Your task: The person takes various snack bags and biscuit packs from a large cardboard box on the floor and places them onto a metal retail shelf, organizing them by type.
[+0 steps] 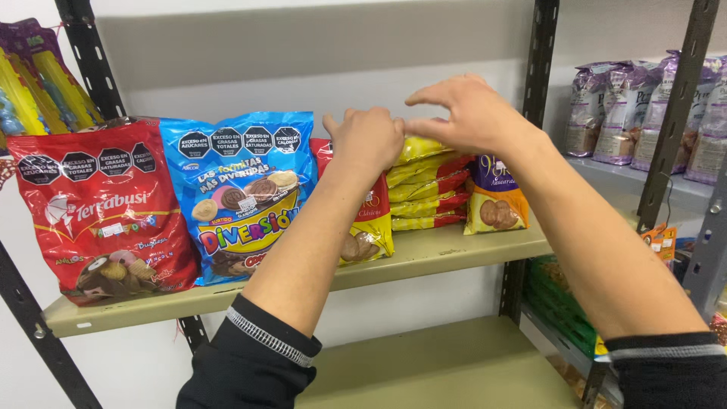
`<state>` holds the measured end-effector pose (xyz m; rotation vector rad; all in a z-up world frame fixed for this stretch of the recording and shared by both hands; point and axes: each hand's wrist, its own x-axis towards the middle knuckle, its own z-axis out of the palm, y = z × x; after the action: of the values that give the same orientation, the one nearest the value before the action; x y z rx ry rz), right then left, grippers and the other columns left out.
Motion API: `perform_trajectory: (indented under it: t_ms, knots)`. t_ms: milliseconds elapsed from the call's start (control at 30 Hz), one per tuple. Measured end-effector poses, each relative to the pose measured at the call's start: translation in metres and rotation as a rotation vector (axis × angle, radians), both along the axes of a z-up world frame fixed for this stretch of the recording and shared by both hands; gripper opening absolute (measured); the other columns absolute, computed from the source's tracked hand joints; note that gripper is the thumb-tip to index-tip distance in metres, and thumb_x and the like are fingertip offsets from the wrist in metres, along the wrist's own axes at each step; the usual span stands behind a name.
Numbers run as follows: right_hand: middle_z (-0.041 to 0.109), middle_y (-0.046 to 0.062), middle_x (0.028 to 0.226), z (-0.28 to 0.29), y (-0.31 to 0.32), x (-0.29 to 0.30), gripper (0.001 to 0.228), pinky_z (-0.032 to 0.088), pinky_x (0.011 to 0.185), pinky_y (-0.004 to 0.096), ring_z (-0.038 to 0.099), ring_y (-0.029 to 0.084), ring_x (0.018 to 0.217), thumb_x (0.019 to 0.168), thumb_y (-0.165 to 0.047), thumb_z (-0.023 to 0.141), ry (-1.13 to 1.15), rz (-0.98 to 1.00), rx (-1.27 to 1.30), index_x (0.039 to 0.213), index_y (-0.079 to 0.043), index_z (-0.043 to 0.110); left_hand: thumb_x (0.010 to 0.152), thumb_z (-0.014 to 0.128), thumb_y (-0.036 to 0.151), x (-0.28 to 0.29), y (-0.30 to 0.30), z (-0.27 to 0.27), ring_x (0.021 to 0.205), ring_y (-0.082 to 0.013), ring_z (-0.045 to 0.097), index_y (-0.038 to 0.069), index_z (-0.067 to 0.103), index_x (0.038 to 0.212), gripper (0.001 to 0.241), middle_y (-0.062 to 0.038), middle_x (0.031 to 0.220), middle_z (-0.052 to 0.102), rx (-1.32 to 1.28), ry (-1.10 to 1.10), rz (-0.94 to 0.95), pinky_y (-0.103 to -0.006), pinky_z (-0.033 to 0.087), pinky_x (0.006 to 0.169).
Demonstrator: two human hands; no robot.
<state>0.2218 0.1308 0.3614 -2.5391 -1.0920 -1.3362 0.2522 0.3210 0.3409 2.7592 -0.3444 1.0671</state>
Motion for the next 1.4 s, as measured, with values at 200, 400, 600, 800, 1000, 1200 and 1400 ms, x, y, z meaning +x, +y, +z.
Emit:
perform_trajectory:
  t_ms: [200, 400, 600, 800, 1000, 1200, 1400]
  knots:
    - [0.054, 0.017, 0.163, -0.055, -0.007, -0.006, 0.1, 0.035, 0.123, 0.066, 0.052, 0.041, 0.15, 0.083, -0.069, 0.076, -0.053, -0.343, -0.266, 0.168, -0.027, 0.045, 0.108, 0.036, 0.037, -0.015, 0.011, -0.009, 0.129, -0.0401, 0.065, 0.005, 0.076, 0.124, 0.054, -0.021, 0.117, 0.078, 0.046, -0.033, -0.05, -0.0797, 0.008, 0.125]
    - [0.063, 0.017, 0.15, -0.05, -0.001, 0.009, 0.075, 0.039, 0.123, 0.054, 0.057, 0.04, 0.146, 0.097, -0.053, 0.072, -0.011, -0.313, -0.243, 0.161, -0.02, 0.052, 0.108, 0.035, 0.037, -0.01, 0.013, -0.014, 0.124, -0.0396, 0.069, 0.004, 0.077, 0.125, 0.055, -0.021, 0.113, 0.079, 0.085, -0.043, -0.018, -0.08, 0.007, 0.125]
    - [0.062, 0.01, 0.146, -0.055, -0.007, 0.021, 0.071, 0.045, 0.122, 0.046, 0.056, 0.035, 0.145, 0.099, -0.054, 0.073, 0.0, -0.301, -0.219, 0.159, -0.024, 0.052, 0.11, 0.036, 0.04, -0.006, 0.013, -0.017, 0.124, -0.0391, 0.069, 0.006, 0.077, 0.124, 0.056, -0.021, 0.114, 0.079, 0.087, -0.036, -0.018, -0.0785, 0.008, 0.125]
    - [0.062, 0.012, 0.143, -0.057, -0.003, 0.021, 0.069, 0.045, 0.122, 0.046, 0.056, 0.036, 0.144, 0.101, -0.048, 0.074, 0.008, -0.285, -0.193, 0.161, -0.024, 0.05, 0.108, 0.035, 0.039, -0.018, 0.011, -0.018, 0.131, -0.04, 0.066, 0.005, 0.073, 0.132, 0.056, -0.023, 0.126, 0.077, 0.091, 0.01, -0.01, -0.0754, 0.009, 0.128]
    - [0.061, 0.01, 0.144, -0.061, -0.001, 0.042, 0.071, 0.046, 0.121, 0.046, 0.055, 0.035, 0.144, 0.098, -0.05, 0.078, -0.004, -0.317, -0.167, 0.159, -0.026, 0.05, 0.107, 0.035, 0.04, -0.008, 0.014, -0.022, 0.132, -0.0415, 0.065, 0.005, 0.071, 0.134, 0.057, -0.025, 0.127, 0.075, 0.097, -0.017, -0.017, -0.0763, 0.01, 0.126]
    - [0.064, 0.011, 0.143, -0.053, 0.0, 0.008, 0.073, 0.049, 0.119, 0.048, 0.056, 0.037, 0.144, 0.094, -0.053, 0.081, 0.127, -0.238, -0.076, 0.157, -0.026, 0.056, 0.11, 0.028, 0.049, -0.012, 0.018, -0.027, 0.135, -0.0408, 0.064, 0.006, 0.066, 0.143, 0.066, -0.024, 0.133, 0.073, 0.09, -0.05, -0.023, -0.0769, 0.012, 0.126]
    - [0.071, 0.017, 0.135, -0.046, -0.01, 0.044, 0.052, 0.049, 0.116, 0.054, 0.062, 0.042, 0.136, 0.113, -0.059, 0.053, 0.207, -0.083, 0.025, 0.146, -0.022, 0.07, 0.115, 0.021, 0.054, -0.04, 0.024, -0.026, 0.143, -0.0397, 0.058, 0.006, 0.057, 0.155, 0.073, -0.025, 0.145, 0.067, 0.068, -0.026, -0.054, -0.0757, 0.01, 0.127]
